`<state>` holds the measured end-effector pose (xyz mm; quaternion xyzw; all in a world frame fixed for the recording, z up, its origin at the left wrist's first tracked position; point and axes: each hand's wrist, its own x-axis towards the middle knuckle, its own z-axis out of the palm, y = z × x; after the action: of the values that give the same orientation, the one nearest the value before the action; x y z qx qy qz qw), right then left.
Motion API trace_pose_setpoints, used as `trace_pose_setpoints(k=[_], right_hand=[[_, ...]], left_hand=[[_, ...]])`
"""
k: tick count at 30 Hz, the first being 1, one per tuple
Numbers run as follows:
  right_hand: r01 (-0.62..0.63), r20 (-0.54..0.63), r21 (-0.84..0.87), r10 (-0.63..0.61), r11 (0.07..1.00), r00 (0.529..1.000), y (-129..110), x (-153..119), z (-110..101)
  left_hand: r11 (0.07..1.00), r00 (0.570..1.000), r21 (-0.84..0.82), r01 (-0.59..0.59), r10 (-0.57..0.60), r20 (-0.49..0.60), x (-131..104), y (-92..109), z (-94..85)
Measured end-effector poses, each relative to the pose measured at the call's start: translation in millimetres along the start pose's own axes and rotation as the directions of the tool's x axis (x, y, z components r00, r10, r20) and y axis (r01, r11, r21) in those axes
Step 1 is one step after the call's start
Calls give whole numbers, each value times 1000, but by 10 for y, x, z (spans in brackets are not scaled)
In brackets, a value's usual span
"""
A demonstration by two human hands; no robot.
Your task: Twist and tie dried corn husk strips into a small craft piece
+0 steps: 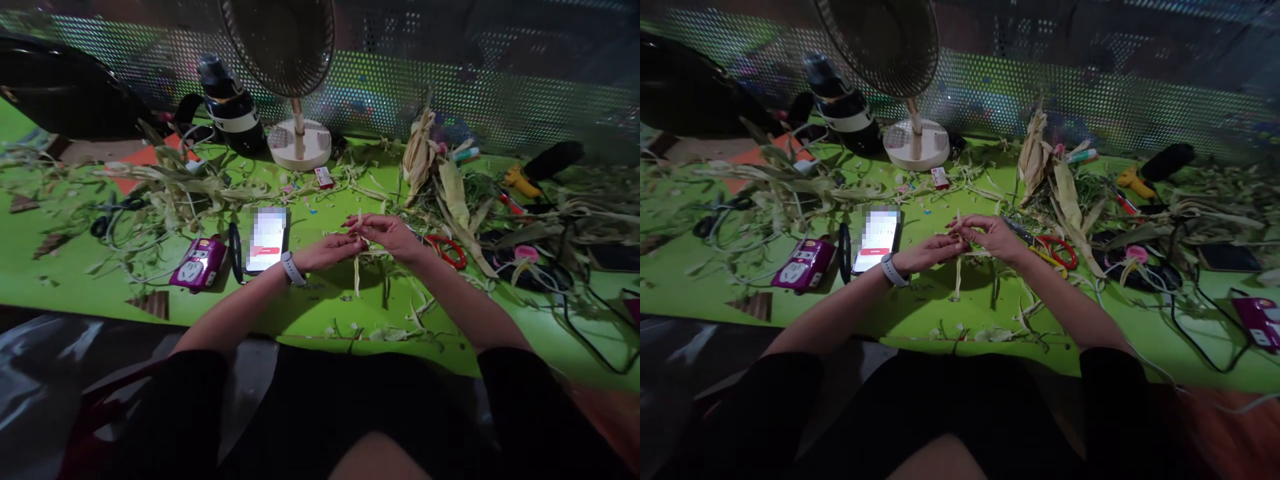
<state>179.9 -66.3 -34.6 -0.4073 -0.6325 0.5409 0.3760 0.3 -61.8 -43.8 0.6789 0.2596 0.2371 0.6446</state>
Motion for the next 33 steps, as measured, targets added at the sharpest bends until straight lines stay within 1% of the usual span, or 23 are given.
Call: trace_pose_setpoints(k=[3,5,8,9,10,11,13,14,15,16,17,19,20,22,25,27,31,33], right_hand=[[-81,-91,137,94,987,991,46,1,43],[-85,-162,189,116,978,980,72,0,70],[-83,-193,198,122,977,974,99,7,99],[-89,-197,192,127,977,972,99,12,96],[-92,-206,182,129,979,970,93,17,82],[-86,-219,163,121,983,968,80,24,55],[-54,-265,99,79,994,961,39,36,-35],[-44,-284,53,58,998,957,17,41,-90],[-51,-297,7,51,999,954,-1,45,-144],[-84,-291,-31,71,996,954,-12,48,-191],[-137,-265,-53,118,989,957,-14,52,-224],[-238,-182,-54,224,970,957,8,61,-238],[-267,-143,-34,260,963,955,28,66,-221],[-272,-124,36,274,962,954,71,76,-158],[-229,-202,129,252,965,947,112,81,-56],[-195,-260,171,235,966,936,122,80,-11],[-123,-346,226,197,966,917,142,94,20],[-110,-357,240,194,964,914,158,110,2]], left_hand=[[1000,998,18,25,-26,55,-12,-8,-4],[999,996,27,33,-35,77,-19,-10,2],[999,992,21,44,-46,120,-16,-30,23],[999,992,4,47,-47,120,-10,-45,29],[998,994,-23,53,-50,99,-1,-63,33],[996,997,-64,59,-55,56,11,-85,33],[982,994,-180,55,-71,-84,39,-134,22],[969,983,-242,41,-82,-164,54,-159,12],[955,969,-296,23,-94,-228,68,-184,2],[942,956,-334,10,-108,-274,79,-206,-7],[934,946,-358,8,-123,-299,89,-225,-13],[923,937,-385,7,-140,-321,99,-253,-15],[918,935,-396,6,-145,-322,101,-263,-10],[907,937,-420,6,-152,-316,102,-274,6],[897,949,-439,47,-177,-261,94,-268,38],[904,954,-421,75,-187,-233,80,-247,61],[947,958,-312,73,-153,-243,40,-195,103],[951,961,-304,52,-131,-245,33,-183,117]])
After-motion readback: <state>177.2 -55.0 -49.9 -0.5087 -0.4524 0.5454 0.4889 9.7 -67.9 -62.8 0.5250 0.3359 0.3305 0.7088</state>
